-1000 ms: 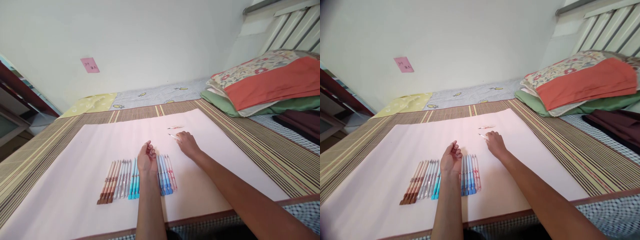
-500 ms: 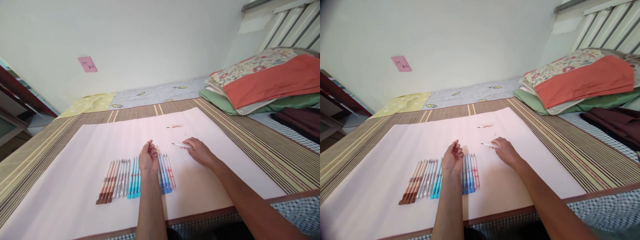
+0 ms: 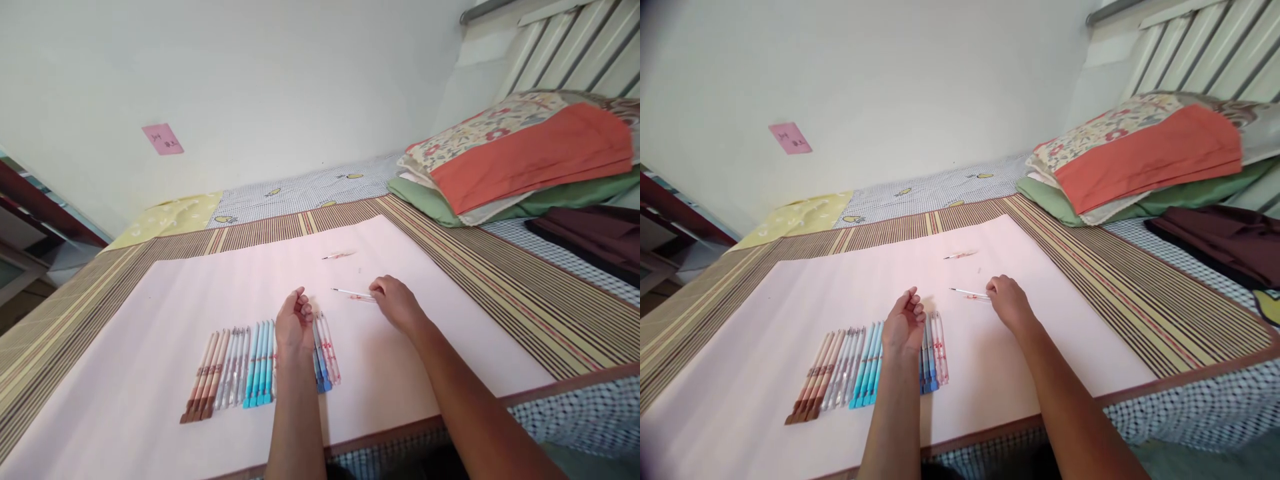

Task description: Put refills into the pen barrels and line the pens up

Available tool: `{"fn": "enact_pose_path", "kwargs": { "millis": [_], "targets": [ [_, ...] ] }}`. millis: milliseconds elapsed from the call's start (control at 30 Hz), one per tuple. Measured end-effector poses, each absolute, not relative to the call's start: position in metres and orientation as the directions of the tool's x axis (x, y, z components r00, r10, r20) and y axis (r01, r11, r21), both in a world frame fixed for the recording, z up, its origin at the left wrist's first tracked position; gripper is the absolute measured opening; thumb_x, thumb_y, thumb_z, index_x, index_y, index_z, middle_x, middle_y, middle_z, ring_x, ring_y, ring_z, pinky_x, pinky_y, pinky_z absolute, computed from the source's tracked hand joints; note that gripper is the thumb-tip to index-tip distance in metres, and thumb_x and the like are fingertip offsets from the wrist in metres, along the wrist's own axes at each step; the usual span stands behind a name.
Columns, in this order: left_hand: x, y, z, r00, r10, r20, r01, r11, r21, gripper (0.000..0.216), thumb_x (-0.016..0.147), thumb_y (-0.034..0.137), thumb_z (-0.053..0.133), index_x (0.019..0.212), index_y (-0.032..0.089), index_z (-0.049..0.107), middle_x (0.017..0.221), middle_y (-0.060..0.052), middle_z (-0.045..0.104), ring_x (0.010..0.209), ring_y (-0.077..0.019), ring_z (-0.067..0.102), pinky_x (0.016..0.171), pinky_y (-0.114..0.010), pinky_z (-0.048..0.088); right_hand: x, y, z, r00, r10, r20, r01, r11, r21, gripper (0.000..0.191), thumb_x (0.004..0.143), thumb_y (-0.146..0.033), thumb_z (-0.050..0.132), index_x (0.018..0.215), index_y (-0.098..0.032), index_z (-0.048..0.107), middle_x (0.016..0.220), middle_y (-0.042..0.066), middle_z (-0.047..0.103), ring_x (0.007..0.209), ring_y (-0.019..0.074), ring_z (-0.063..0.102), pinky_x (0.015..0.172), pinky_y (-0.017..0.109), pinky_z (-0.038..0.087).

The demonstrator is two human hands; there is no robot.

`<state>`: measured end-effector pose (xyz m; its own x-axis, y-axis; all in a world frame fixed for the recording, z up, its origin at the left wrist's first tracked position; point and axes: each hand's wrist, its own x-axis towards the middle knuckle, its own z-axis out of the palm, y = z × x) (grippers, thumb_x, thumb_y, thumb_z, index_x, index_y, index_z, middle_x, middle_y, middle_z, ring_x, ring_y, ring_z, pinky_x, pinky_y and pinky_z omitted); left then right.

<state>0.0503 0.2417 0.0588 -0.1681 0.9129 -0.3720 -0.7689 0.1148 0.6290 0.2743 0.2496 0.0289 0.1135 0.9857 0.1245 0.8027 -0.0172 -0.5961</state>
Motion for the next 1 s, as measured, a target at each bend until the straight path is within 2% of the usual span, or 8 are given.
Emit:
{"fn": "enact_pose_path", "kwargs": {
  "millis": [267, 500, 567, 633, 700, 767, 900, 1000],
  "targets": [
    [0.062, 0.238, 0.054, -0.131, 0.929, -0.345, -0.738, 0.141, 0.66, 0.017, 0.07, 0.021, 0.074, 0.083, 0.01, 0.069, 0.063, 0.002, 0.055, 0.046, -0.0042, 0.044, 0.041, -0.016, 0.027, 0.271, 0.257, 0.026, 0.193, 0.974, 0.117, 0.755, -0.071, -0.652, 0.013, 0.082, -0.016, 0.055, 0.07, -0.021, 0.058, 0.082, 0.004, 0.061, 0.072, 0.016, 0.054, 0.066, 0.028, 0.036],
    [0.067, 0.237, 0.056, -0.127, 0.937, -0.325, -0.679, 0.156, 0.717, 0.024, 0.066, 0.022, 0.077, 0.086, 0.01, 0.07, 0.063, 0.001, 0.059, 0.049, -0.0048, 0.048, 0.044, -0.016, 0.031, 0.273, 0.259, 0.027, 0.242, 0.954, 0.175, 0.642, -0.022, -0.766, 0.01, 0.087, -0.025, 0.053, 0.082, -0.021, 0.06, 0.08, 0.004, 0.066, 0.076, 0.0186, 0.06, 0.069, 0.029, 0.043],
    [0.072, 0.237, 0.055, -0.093, 0.947, -0.307, -0.628, 0.183, 0.756, 0.029, 0.066, 0.024, 0.079, 0.09, 0.01, 0.071, 0.067, -0.001, 0.063, 0.052, -0.0055, 0.051, 0.046, -0.016, 0.034, 0.265, 0.257, 0.031, 0.198, 0.963, 0.18, 0.527, 0.05, -0.848, 0.012, 0.086, -0.031, 0.055, 0.083, -0.02, 0.062, 0.078, 0.003, 0.066, 0.072, 0.0177, 0.061, 0.066, 0.029, 0.045],
    [0.076, 0.237, 0.053, -0.045, 0.957, -0.286, -0.578, 0.208, 0.789, 0.033, 0.067, 0.027, 0.082, 0.093, 0.01, 0.072, 0.071, -0.003, 0.067, 0.055, -0.0061, 0.054, 0.048, -0.016, 0.037, 0.254, 0.252, 0.037, 0.096, 0.982, 0.161, 0.326, 0.122, -0.937, 0.016, 0.083, -0.035, 0.061, 0.083, -0.019, 0.064, 0.072, 0.001, 0.065, 0.065, 0.0159, 0.059, 0.06, 0.028, 0.045],
    [0.078, 0.237, 0.05, -0.006, 0.968, -0.252, -0.547, 0.208, 0.811, 0.034, 0.067, 0.03, 0.084, 0.091, 0.009, 0.072, 0.072, -0.004, 0.068, 0.055, -0.0063, 0.056, 0.049, -0.016, 0.038, 0.241, 0.247, 0.043, -0.035, 0.991, 0.131, 0.16, 0.135, -0.978, 0.017, 0.079, -0.035, 0.066, 0.083, -0.018, 0.066, 0.067, -0.001, 0.063, 0.059, 0.0139, 0.055, 0.056, 0.026, 0.043],
    [0.079, 0.239, 0.047, -0.002, 0.976, -0.22, -0.545, 0.183, 0.818, 0.032, 0.067, 0.03, 0.084, 0.087, 0.009, 0.073, 0.069, -0.003, 0.067, 0.054, -0.006, 0.055, 0.049, -0.016, 0.039, 0.232, 0.244, 0.047, -0.116, 0.988, 0.106, 0.106, 0.119, -0.987, 0.018, 0.077, -0.034, 0.069, 0.083, -0.018, 0.067, 0.066, -0.001, 0.063, 0.057, 0.0127, 0.054, 0.055, 0.025, 0.042],
    [0.075, 0.242, 0.046, -0.118, 0.962, -0.246, -0.6, 0.128, 0.79, 0.021, 0.071, 0.025, 0.081, 0.084, 0.01, 0.073, 0.066, -0.001, 0.066, 0.055, -0.0061, 0.057, 0.051, -0.016, 0.043, 0.238, 0.248, 0.044, -0.05, 0.992, 0.12, 0.16, 0.126, -0.979, 0.024, 0.081, -0.035, 0.065, 0.094, -0.017, 0.071, 0.076, 0.003, 0.07, 0.065, 0.0153, 0.061, 0.061, 0.027, 0.047],
    [0.072, 0.244, 0.048, -0.195, 0.942, -0.272, -0.635, 0.09, 0.767, 0.016, 0.074, 0.02, 0.078, 0.086, 0.011, 0.073, 0.069, -0.002, 0.067, 0.059, -0.0072, 0.061, 0.055, -0.016, 0.047, 0.257, 0.259, 0.037, 0.074, 0.98, 0.186, 0.471, 0.13, -0.873, 0.022, 0.085, -0.026, 0.056, 0.097, -0.017, 0.072, 0.093, 0.007, 0.074, 0.083, 0.0184, 0.067, 0.073, 0.029, 0.05]
  ]
}}
